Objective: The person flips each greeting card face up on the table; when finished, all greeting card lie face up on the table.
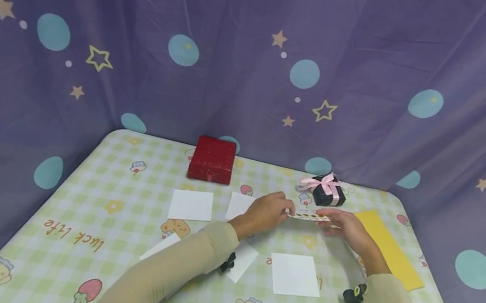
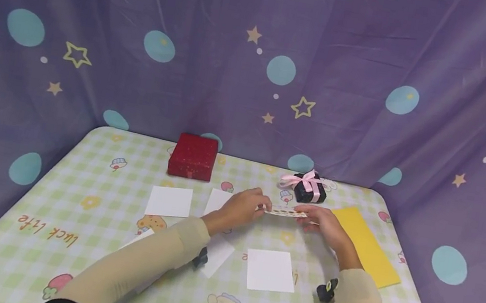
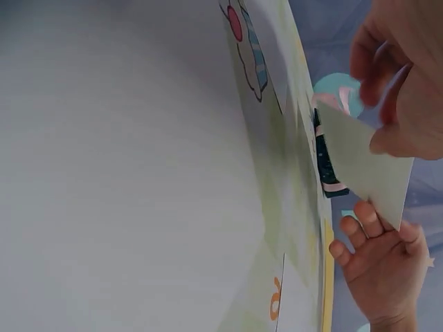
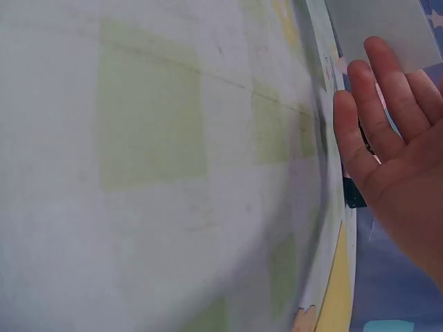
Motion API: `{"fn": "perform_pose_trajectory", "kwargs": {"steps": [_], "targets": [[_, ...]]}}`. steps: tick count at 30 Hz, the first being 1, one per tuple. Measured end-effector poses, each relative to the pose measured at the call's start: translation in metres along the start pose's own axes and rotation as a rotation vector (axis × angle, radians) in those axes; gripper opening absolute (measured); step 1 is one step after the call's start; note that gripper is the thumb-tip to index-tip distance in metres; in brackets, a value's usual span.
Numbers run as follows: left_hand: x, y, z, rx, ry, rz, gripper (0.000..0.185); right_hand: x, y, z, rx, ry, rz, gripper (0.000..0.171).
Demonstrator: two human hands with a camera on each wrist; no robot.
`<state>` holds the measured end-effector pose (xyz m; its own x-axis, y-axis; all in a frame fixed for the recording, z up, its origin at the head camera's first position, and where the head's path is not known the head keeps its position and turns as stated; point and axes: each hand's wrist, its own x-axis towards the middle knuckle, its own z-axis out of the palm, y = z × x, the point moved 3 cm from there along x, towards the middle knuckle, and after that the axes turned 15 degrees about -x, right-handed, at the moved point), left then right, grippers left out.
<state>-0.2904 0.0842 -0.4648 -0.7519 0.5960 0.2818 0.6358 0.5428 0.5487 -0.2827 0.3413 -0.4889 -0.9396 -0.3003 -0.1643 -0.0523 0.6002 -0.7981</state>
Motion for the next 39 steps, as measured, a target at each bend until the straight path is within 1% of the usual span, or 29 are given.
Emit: {"fn": "perform_pose_trajectory", "kwargs": {"steps": [3, 6, 9, 13, 17, 20, 26, 35, 39], "targets": [[-0.001, -0.001, 0.003, -0.010, -0.057, -0.016, 0.013, 0.002, 0.002, 0.001, -0.061, 0.026, 0.038, 0.046], [-0.002, -0.002, 0.006, -0.030, -0.102, -0.020, 0.018, 0.004, 0.002, 0.004, -0.179, 0.045, 0.054, 0.041], [-0.002, -0.004, 0.009, -0.033, -0.141, -0.017, 0.022, 0.006, 0.003, 0.006, -0.267, 0.052, 0.018, 0.043], [-0.003, -0.007, 0.013, -0.003, -0.195, -0.010, 0.028, 0.009, 0.005, 0.008, -0.388, 0.060, -0.044, 0.049], [-0.004, -0.009, 0.019, 0.050, -0.243, -0.019, 0.031, 0.011, 0.005, 0.009, -0.480, 0.048, -0.052, 0.048], [-0.004, -0.010, 0.022, 0.084, -0.267, -0.021, 0.031, 0.011, 0.004, 0.009, -0.518, 0.030, -0.046, 0.048], [-0.004, -0.010, 0.024, 0.125, -0.285, -0.016, 0.029, 0.013, 0.002, 0.012, -0.578, -0.011, -0.031, 0.049], [-0.003, -0.006, 0.022, 0.164, -0.310, -0.010, 0.021, 0.015, -0.004, 0.012, -0.621, -0.021, -0.034, 0.047], [-0.004, -0.006, 0.022, 0.184, -0.326, -0.019, 0.021, 0.017, -0.002, 0.013, -0.650, -0.015, -0.024, 0.048]]}}
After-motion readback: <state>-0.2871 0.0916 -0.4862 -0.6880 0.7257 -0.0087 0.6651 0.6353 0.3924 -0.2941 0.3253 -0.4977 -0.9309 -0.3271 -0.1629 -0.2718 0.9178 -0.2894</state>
